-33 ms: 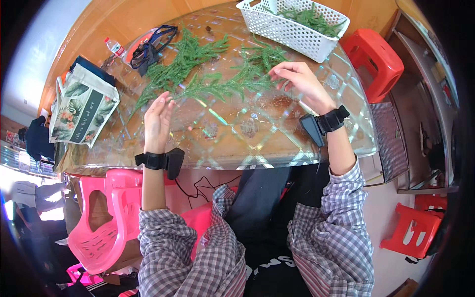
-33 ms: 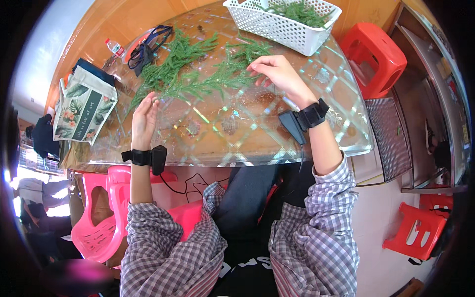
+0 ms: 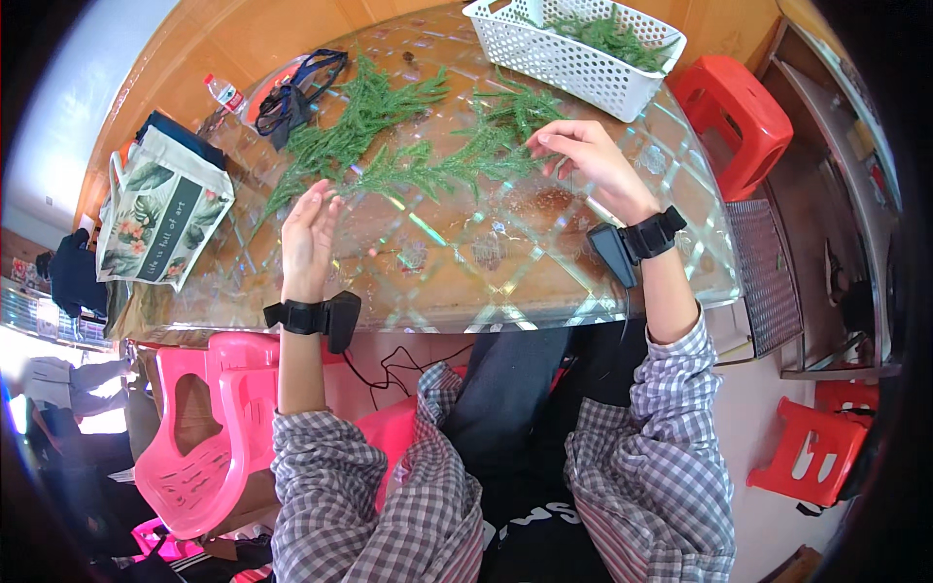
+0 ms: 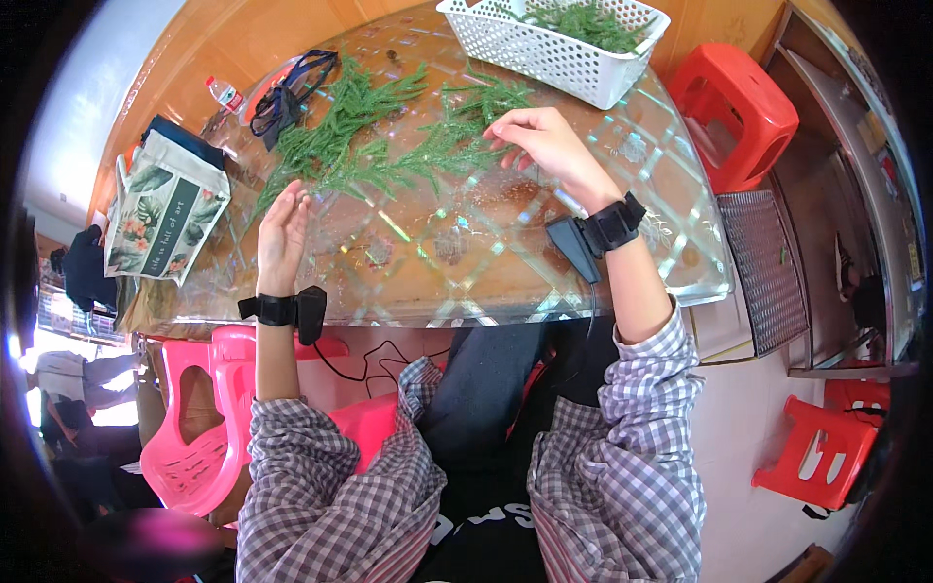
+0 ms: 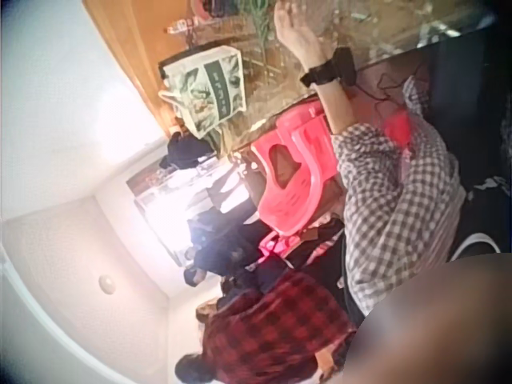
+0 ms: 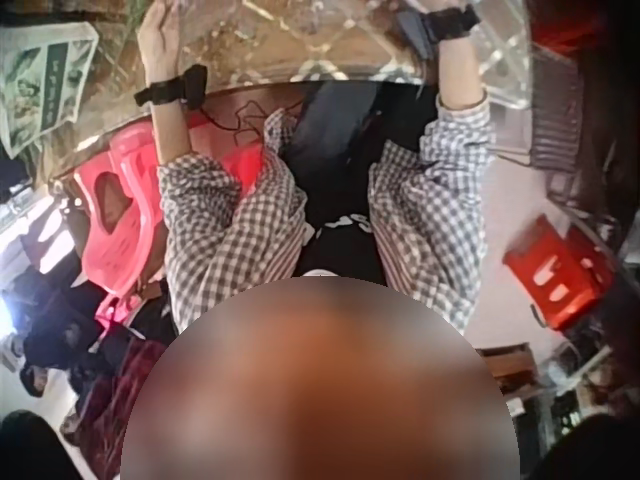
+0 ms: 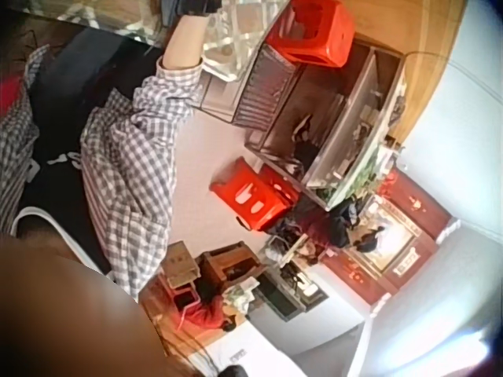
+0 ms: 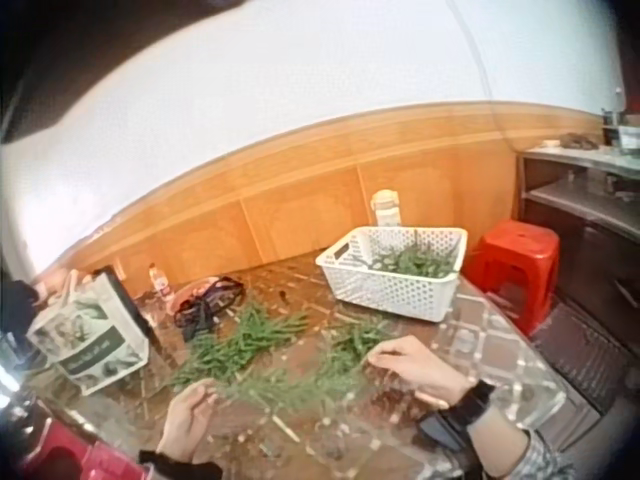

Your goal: Sorting through a bunch of green herbs on a table, picking off specific leaves or segments.

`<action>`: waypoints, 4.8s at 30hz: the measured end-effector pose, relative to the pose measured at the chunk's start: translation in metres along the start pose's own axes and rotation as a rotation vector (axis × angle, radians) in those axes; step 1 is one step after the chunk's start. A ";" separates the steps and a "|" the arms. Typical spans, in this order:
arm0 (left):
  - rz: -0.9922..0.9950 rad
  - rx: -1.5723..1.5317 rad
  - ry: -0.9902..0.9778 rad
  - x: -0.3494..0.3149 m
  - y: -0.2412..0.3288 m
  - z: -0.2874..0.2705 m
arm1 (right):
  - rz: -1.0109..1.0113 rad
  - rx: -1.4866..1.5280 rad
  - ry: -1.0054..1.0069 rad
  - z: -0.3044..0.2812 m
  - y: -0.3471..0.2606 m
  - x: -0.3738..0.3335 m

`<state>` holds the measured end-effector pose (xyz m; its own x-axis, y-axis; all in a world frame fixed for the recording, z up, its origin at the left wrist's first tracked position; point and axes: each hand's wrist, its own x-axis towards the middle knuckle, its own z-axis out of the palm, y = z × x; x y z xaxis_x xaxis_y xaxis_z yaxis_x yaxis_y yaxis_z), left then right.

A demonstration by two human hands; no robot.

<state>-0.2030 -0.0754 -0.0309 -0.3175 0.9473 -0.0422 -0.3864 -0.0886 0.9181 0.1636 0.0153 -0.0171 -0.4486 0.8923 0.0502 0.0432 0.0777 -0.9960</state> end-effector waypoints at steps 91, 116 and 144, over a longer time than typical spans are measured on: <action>1.028 -0.243 0.039 0.039 0.048 0.122 | -0.121 0.184 0.355 -0.007 -0.003 0.001; 0.268 -0.559 -0.138 0.082 -0.059 0.137 | -0.055 0.295 0.351 -0.009 0.002 0.003; 0.305 -0.248 -0.124 0.069 -0.063 0.145 | -0.282 0.992 0.253 -0.023 0.020 0.010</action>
<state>-0.0747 0.0400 -0.0338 -0.3493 0.8945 0.2791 -0.4925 -0.4287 0.7574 0.1807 0.0361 -0.0347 -0.1251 0.9740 0.1887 -0.8323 0.0005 -0.5543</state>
